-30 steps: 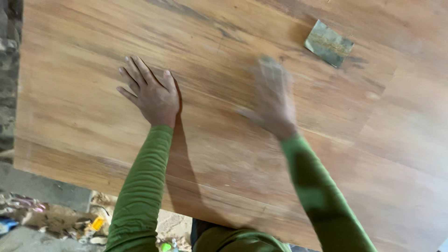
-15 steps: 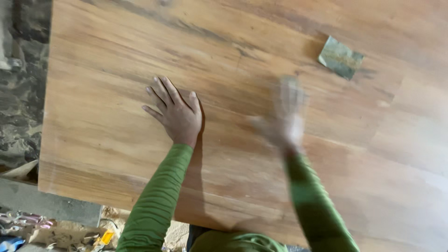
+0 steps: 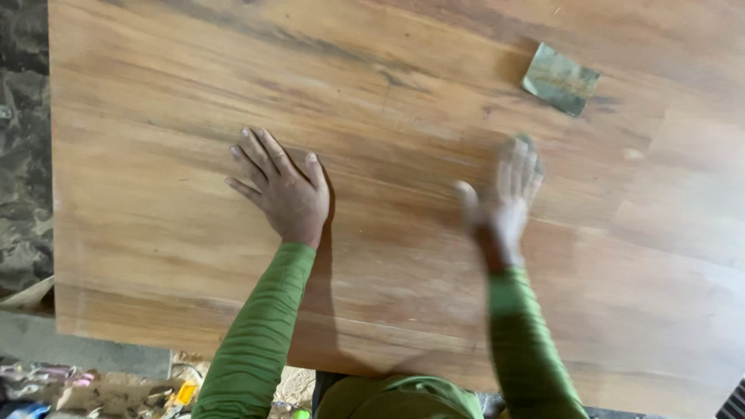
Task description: The person sands a large wooden board using a sanding block, moving systematically across the surface. The person then moves to a wooden chair frame and sands the legs and joints of the chair.
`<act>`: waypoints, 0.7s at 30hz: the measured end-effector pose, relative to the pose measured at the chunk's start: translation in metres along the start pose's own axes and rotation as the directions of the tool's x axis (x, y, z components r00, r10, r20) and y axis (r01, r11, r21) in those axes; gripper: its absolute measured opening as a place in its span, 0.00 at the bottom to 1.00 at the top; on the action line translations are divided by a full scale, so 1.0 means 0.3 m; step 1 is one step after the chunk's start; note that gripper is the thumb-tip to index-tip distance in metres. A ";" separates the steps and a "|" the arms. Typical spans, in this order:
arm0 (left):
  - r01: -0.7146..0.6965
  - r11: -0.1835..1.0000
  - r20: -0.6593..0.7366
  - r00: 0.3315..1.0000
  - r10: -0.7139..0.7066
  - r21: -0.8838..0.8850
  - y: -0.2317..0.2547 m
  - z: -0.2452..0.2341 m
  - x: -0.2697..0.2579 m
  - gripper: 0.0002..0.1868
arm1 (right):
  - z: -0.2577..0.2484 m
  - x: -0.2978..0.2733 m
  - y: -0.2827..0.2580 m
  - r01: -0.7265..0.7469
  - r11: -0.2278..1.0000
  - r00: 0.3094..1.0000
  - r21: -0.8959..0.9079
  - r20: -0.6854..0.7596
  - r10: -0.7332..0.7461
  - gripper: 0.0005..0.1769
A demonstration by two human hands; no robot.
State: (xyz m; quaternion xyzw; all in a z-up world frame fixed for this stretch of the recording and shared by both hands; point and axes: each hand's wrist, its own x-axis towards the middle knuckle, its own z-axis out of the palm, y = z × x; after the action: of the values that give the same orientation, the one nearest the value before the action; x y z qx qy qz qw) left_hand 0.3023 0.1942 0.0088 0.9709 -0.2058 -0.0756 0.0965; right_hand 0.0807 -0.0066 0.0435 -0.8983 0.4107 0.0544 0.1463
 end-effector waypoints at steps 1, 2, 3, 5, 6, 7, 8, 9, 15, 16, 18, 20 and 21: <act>-0.001 1.000 -0.013 1.000 0.001 0.001 -0.003 0.000 0.005 0.44 | 0.040 0.038 -0.084 -0.057 0.998 0.997 -0.010 0.043 0.057 0.61; -0.002 1.000 -0.027 1.000 0.002 0.002 -0.001 -0.001 0.005 0.43 | 0.086 0.080 -0.193 -0.030 0.998 0.992 0.054 0.127 0.023 0.63; -0.009 1.000 -0.038 0.999 0.009 -0.004 0.009 -0.001 0.002 0.43 | 0.125 0.123 -0.305 -0.014 0.993 0.979 0.113 0.205 -0.010 0.65; 0.006 0.999 0.002 1.000 -0.006 -0.032 0.009 -0.014 -0.002 0.43 | 0.153 0.176 -0.440 0.445 0.893 0.895 0.067 -0.050 -0.442 0.59; 0.010 0.999 0.022 1.000 -0.009 -0.049 0.010 -0.019 -0.001 0.43 | 0.138 0.183 -0.422 0.439 0.893 0.898 0.099 -0.009 -0.440 0.58; -0.004 0.999 0.004 1.000 0.004 -0.037 0.015 -0.023 -0.006 0.43 | 0.129 0.184 -0.400 0.431 0.893 0.898 0.131 0.038 -0.439 0.57; -0.018 1.000 -0.014 1.000 0.018 -0.025 0.017 -0.025 -0.009 0.42 | 0.129 0.184 -0.376 0.421 0.892 0.895 0.164 0.084 -0.438 0.56; -0.022 1.000 -0.041 0.999 0.021 -0.011 0.015 -0.026 -0.005 0.42 | 0.116 0.150 -0.303 0.288 0.946 0.947 0.150 0.099 -0.304 0.54; -0.021 1.000 -0.029 0.999 0.021 -0.011 -0.003 -0.001 -0.004 0.44 | -0.003 -0.020 0.145 -0.087 0.995 0.964 0.043 -0.250 0.095 0.50; -0.011 1.000 -0.008 1.000 0.011 -0.024 -0.007 0.002 -0.022 0.44 | 0.032 -0.009 0.100 -0.111 0.993 0.961 0.037 -0.251 0.117 0.50; -0.003 0.999 -0.014 1.000 0.002 -0.052 -0.009 -0.004 -0.006 0.44 | 0.127 0.055 -0.115 -0.023 0.998 0.978 0.055 -0.206 0.034 0.50; 0.019 0.998 -0.029 0.999 -0.021 -0.066 0.003 -0.022 0.019 0.43 | 0.188 0.104 -0.369 0.165 0.978 0.983 0.128 -0.097 -0.153 0.50; 0.023 0.997 -0.017 1.000 -0.025 -0.077 0.014 -0.022 0.002 0.43 | 0.193 0.104 -0.444 0.274 0.952 0.961 0.138 -0.077 -0.265 0.50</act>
State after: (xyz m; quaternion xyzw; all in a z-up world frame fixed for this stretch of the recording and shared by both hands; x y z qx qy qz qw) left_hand 0.3024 0.1912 0.0162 0.9695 -0.1901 -0.0757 0.1348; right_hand 0.2028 0.0712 0.0105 -0.9339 0.2911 -0.0227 0.2064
